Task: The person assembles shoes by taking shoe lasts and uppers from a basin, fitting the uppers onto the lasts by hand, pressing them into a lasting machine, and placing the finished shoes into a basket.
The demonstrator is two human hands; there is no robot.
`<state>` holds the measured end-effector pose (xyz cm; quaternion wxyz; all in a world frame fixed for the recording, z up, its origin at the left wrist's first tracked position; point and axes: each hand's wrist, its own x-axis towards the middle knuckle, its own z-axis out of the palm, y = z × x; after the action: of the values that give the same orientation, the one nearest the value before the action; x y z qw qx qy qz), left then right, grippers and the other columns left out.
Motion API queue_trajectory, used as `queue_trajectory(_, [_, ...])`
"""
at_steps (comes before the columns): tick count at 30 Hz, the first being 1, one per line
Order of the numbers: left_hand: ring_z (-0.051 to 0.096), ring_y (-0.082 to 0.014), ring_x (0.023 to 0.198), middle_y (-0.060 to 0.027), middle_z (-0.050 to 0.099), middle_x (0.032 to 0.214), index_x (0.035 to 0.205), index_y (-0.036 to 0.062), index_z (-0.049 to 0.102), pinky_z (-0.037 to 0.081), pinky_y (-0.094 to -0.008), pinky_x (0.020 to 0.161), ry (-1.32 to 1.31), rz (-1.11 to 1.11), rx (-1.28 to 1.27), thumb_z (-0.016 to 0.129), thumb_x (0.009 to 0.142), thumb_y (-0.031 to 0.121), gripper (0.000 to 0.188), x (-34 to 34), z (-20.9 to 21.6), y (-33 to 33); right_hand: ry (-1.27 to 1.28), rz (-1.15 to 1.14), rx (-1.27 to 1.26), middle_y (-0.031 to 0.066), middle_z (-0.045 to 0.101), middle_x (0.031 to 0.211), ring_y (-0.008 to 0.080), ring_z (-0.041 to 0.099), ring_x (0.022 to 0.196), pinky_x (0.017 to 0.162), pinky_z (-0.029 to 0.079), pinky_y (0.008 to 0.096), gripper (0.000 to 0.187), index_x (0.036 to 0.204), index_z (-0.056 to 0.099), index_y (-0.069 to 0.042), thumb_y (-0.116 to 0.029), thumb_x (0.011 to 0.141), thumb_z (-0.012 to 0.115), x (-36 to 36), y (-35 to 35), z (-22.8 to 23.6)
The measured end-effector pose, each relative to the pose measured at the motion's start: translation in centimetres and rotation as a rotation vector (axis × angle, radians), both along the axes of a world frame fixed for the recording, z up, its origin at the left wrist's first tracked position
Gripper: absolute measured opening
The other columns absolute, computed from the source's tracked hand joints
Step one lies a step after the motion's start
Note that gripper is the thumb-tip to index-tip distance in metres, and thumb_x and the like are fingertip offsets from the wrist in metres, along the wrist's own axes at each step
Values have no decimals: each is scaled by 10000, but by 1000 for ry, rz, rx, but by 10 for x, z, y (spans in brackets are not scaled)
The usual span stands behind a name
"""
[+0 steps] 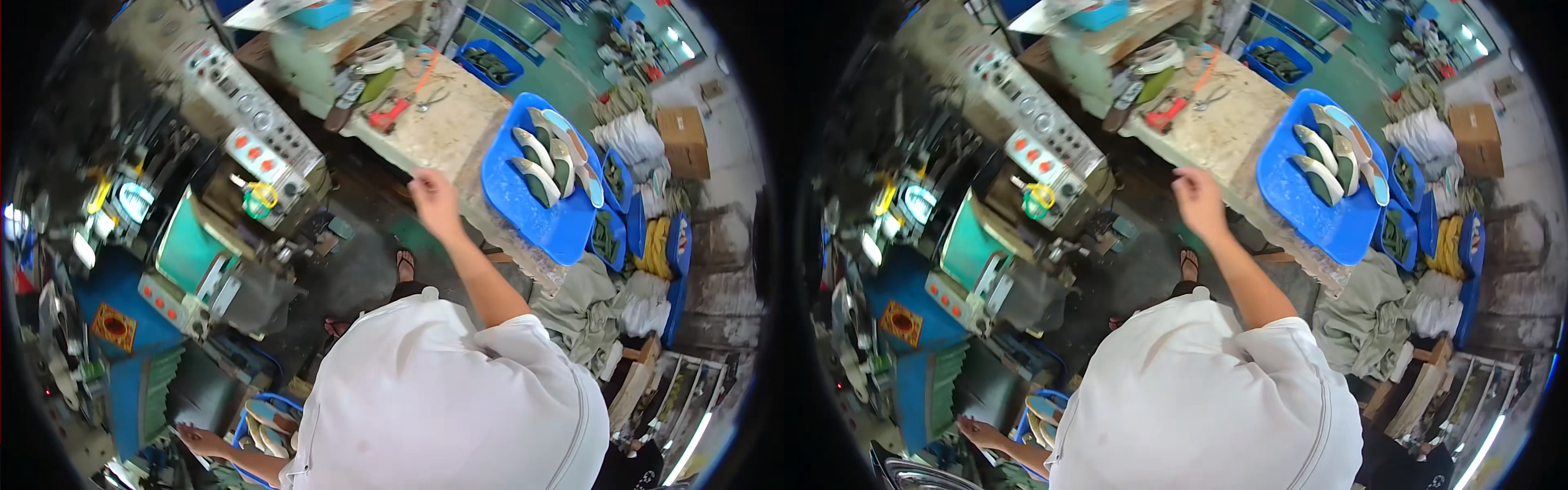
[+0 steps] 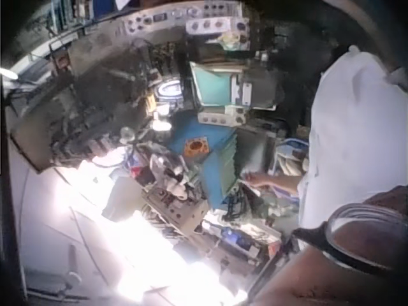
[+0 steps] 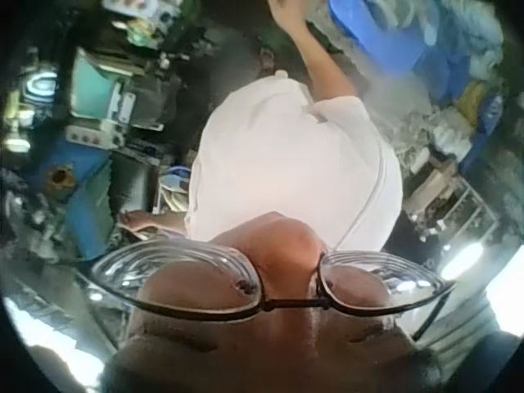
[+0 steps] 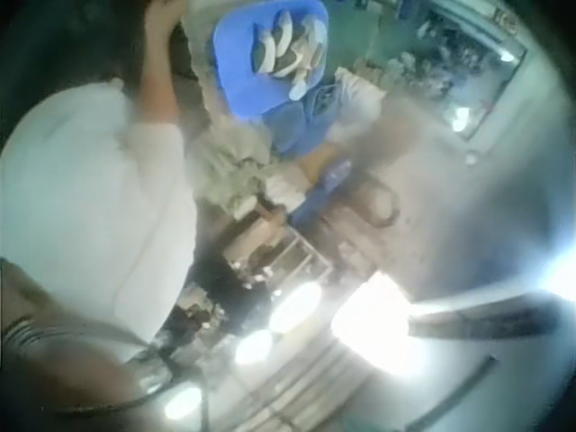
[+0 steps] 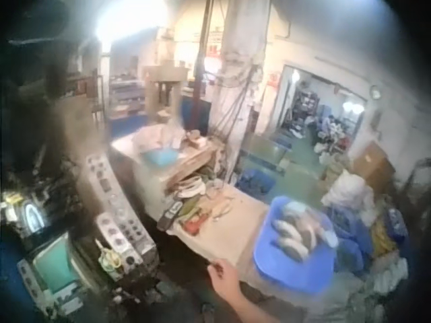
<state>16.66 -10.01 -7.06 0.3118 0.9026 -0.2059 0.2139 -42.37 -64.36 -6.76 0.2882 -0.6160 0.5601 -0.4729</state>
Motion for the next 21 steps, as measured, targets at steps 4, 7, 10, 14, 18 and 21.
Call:
queue_trajectory(4, [744,-258,1023,-169,741,1197,1324,8,676,611,-360,858,-83,-198,-4,508,1118,169,311,-49,92,-171,205,-402,61,160,712,1029,282,704,940,843,567,389,336,1175,699,-40,-98,851,769,-224,-95,-82])
queue_trajectory(7, [730,-239,1022,-147,742,1194,1329,20,679,594,-351,851,-146,-394,67,528,1113,174,305,-104,154,-262,605,-475,329,208,693,1159,395,677,1122,972,547,470,527,1244,676,-61,-138,753,849,-363,-136,-122])
queue_trajectory(10, [723,-225,1006,-134,737,1206,1321,21,684,581,-347,856,-184,-490,161,534,1110,167,297,-145,197,-312,841,-443,553,210,646,1290,416,642,1197,1031,530,486,682,1357,609,-115,-158,729,873,-429,-161,-126])
queue_trajectory(14, [717,-214,980,-122,733,1197,1304,17,690,569,-334,860,-198,-534,238,545,1099,146,282,-202,215,-363,947,-358,682,194,652,1277,388,659,1184,1002,550,478,742,1354,579,-109,-201,703,923,-475,-176,-137])
queue_trajectory(18, [701,-195,919,-119,728,1145,1279,16,695,558,-322,836,-164,-602,317,563,1069,91,260,-224,200,-383,1016,-309,568,171,694,1185,421,695,1068,916,572,503,560,1131,577,-104,-218,708,926,-480,-167,-141])
queue_trajectory(21, [701,-193,922,-124,725,1106,1257,5,697,554,-315,814,-37,-633,239,557,1062,52,245,-250,180,-396,957,-251,435,166,696,1127,426,691,1032,866,563,520,462,1082,550,-104,-211,771,875,-456,-140,-125])
